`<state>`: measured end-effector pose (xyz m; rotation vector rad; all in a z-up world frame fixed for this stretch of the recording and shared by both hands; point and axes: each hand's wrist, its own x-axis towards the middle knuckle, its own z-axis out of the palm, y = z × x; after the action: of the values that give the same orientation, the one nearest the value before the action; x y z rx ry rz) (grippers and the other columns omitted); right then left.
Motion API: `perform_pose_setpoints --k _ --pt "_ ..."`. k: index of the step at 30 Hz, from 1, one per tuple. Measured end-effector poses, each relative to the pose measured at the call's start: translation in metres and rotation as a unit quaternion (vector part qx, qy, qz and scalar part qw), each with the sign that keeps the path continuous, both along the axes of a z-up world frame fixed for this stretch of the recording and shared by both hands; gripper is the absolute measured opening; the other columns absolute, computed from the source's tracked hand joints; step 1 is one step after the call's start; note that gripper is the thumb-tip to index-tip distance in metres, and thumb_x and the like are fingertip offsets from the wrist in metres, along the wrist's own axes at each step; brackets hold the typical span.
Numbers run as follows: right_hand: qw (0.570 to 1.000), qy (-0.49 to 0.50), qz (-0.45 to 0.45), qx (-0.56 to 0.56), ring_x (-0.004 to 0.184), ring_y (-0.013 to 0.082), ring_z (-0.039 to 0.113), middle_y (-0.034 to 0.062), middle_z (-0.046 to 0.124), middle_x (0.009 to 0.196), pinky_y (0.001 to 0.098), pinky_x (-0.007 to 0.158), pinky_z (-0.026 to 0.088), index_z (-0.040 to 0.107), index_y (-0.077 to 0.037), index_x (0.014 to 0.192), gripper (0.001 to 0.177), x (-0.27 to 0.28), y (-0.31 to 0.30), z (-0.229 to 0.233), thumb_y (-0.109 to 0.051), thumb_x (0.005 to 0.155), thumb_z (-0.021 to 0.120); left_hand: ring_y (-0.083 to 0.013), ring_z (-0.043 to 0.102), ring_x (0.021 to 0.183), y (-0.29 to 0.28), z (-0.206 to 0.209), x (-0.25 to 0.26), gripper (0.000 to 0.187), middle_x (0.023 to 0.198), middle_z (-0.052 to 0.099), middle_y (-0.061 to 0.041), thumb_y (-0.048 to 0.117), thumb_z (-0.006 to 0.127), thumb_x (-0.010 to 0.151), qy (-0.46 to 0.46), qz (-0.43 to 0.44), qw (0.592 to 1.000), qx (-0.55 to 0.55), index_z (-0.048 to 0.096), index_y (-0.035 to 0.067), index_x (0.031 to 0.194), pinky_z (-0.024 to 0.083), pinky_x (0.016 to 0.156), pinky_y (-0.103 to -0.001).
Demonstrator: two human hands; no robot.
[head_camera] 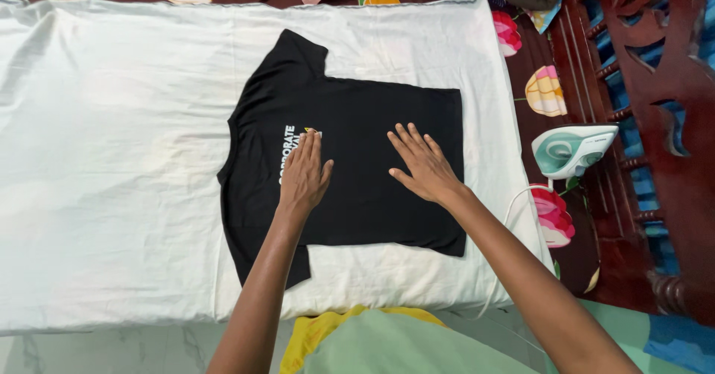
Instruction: The person irons a black t-shirt laid flat on a bed using a handheld steam iron. They systematically smooth the fabric, focusing on the front panel and sleeves, then lift the shirt to fold it neatly.
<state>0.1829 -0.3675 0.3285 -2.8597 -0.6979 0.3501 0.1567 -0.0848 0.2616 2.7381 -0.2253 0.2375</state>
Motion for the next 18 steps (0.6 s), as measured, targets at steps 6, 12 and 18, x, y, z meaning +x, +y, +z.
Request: perform_pose_setpoints --k 6,12,18 --pt "1.0 -0.028 0.003 0.009 0.156 0.0237 0.006 0.0052 0.013 0.17 0.048 0.126 0.008 0.017 -0.018 0.162 0.077 0.006 -0.001 0.016 -0.051 0.1 0.047 -0.0309 0.029 0.152 -0.009 0.013 0.012 0.066 0.163 0.033 -0.019 0.036 0.048 0.103 -0.007 -0.002 1.0 -0.01 0.033 -0.002 0.155 0.027 0.12 -0.047" --pt "0.999 -0.042 0.01 0.001 0.156 0.023 0.005 0.0056 0.012 0.17 0.0471 0.126 0.008 0.015 -0.015 0.162 0.077 0.012 -0.002 0.019 -0.055 0.101 0.04 -0.0316 0.03 0.152 -0.027 0.021 0.024 0.066 0.162 0.034 -0.02 0.036 0.048 0.103 -0.033 -0.015 0.999 -0.011 0.035 -0.003 0.154 0.028 0.12 -0.047" --pt "0.998 -0.053 0.004 0.016 0.156 0.0226 0.006 0.005 0.013 0.17 0.0471 0.126 0.008 0.015 -0.015 0.162 0.077 0.028 0.005 0.021 -0.059 0.102 0.034 -0.0313 0.031 0.151 -0.034 0.033 0.04 0.066 0.162 0.035 -0.02 0.036 0.05 0.103 -0.047 -0.02 0.999 0.01 0.035 -0.003 0.154 0.029 0.119 -0.048"
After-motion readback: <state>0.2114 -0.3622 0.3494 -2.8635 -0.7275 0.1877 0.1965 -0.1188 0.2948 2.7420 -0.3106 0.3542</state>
